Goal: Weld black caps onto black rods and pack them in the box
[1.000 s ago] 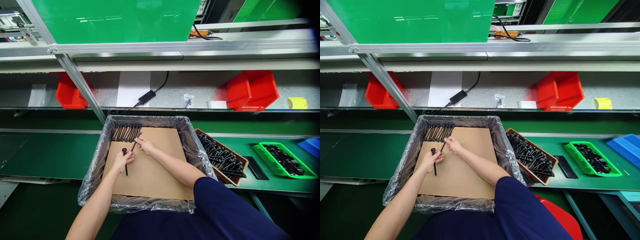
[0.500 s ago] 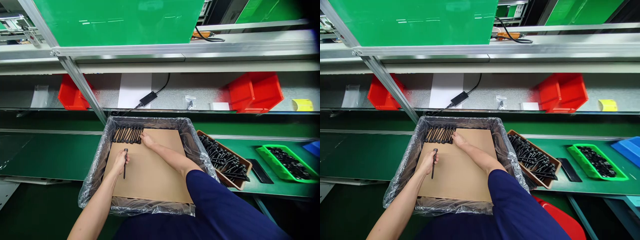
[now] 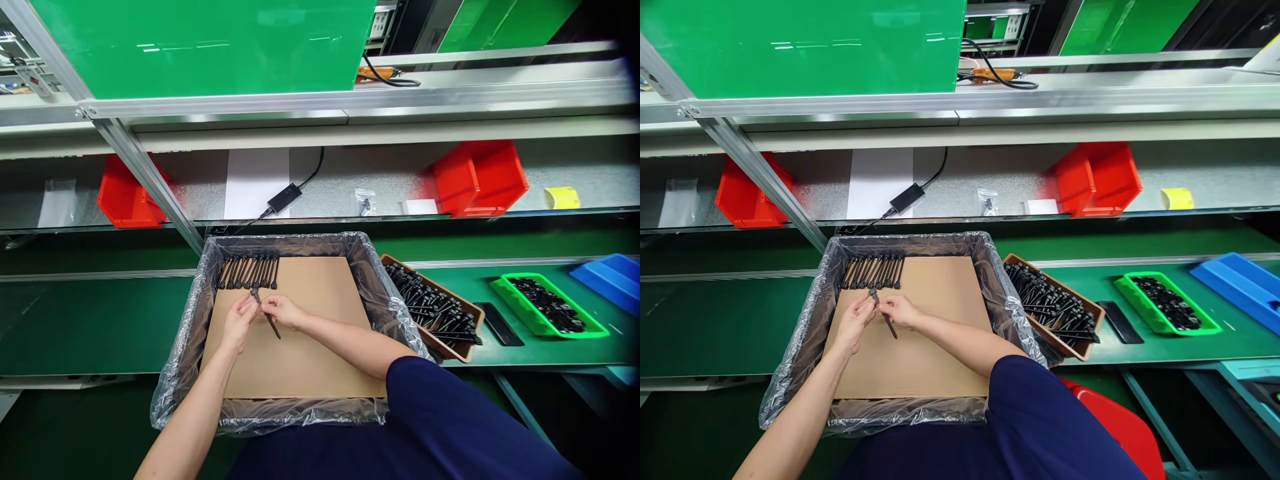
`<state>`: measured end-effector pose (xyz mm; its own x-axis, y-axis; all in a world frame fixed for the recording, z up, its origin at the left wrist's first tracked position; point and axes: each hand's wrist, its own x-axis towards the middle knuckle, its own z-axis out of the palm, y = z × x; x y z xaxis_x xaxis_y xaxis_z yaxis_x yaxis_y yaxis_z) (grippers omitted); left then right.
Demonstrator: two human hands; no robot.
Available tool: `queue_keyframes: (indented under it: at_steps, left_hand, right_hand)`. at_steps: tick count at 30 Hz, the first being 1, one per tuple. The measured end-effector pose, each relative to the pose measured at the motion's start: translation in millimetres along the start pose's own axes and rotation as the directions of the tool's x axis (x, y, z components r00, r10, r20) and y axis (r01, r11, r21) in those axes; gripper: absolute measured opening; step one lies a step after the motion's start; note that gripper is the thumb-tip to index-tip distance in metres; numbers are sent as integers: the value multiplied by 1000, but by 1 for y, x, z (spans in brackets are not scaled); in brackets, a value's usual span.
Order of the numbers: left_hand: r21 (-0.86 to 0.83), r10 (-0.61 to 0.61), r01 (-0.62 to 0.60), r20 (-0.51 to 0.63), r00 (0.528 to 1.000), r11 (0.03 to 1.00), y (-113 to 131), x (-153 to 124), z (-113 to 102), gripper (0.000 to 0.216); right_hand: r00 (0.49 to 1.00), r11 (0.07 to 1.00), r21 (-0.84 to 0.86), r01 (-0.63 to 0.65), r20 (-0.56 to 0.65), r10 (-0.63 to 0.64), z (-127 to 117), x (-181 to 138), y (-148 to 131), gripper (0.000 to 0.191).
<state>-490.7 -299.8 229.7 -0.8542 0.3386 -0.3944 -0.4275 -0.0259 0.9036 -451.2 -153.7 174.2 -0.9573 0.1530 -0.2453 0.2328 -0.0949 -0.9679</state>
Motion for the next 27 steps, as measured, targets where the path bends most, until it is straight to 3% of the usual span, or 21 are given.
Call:
queue_keyframes:
  at_steps: [3,5,9,14,18,21,24,27]
  left_hand:
    - [56,-36,38,-35,999,998,2,-2,1,63]
    - [87,-45,48,-38,998,995,2,-3,1,62]
    - [109,-46,47,-14,999,993,2,-2,-1,57]
    - [112,-14,12,16,1000,994,4,-2,-3,58]
    - [163,12,-23,66,998,986,7,-7,1,57]
    - [232,24,-52,122,992,971,8,-16,5,59]
    - [315,36,-89,171,985,945,9,-25,5,62]
    - [387,39,-113,194,980,915,9,-25,3,63]
  right_hand:
    - [928,976,-66,-205,-330,173,-38,31,-11,16]
    - [880,957,-102,-272,-429,204,-63,57,-17,18]
    - [843,921,-179,-347,-490,222,-85,97,-23,21]
    - [867,907,-279,-317,-474,158,-76,113,-31,15]
    - [887,907,-304,-293,-441,139,-73,102,-38,10]
    - [887,916,-264,-302,-429,168,-85,79,-43,13]
    - [891,938,-172,-301,-401,213,-126,41,-54,18]
    - [914,979,-16,-202,-361,183,-201,-19,-66,19]
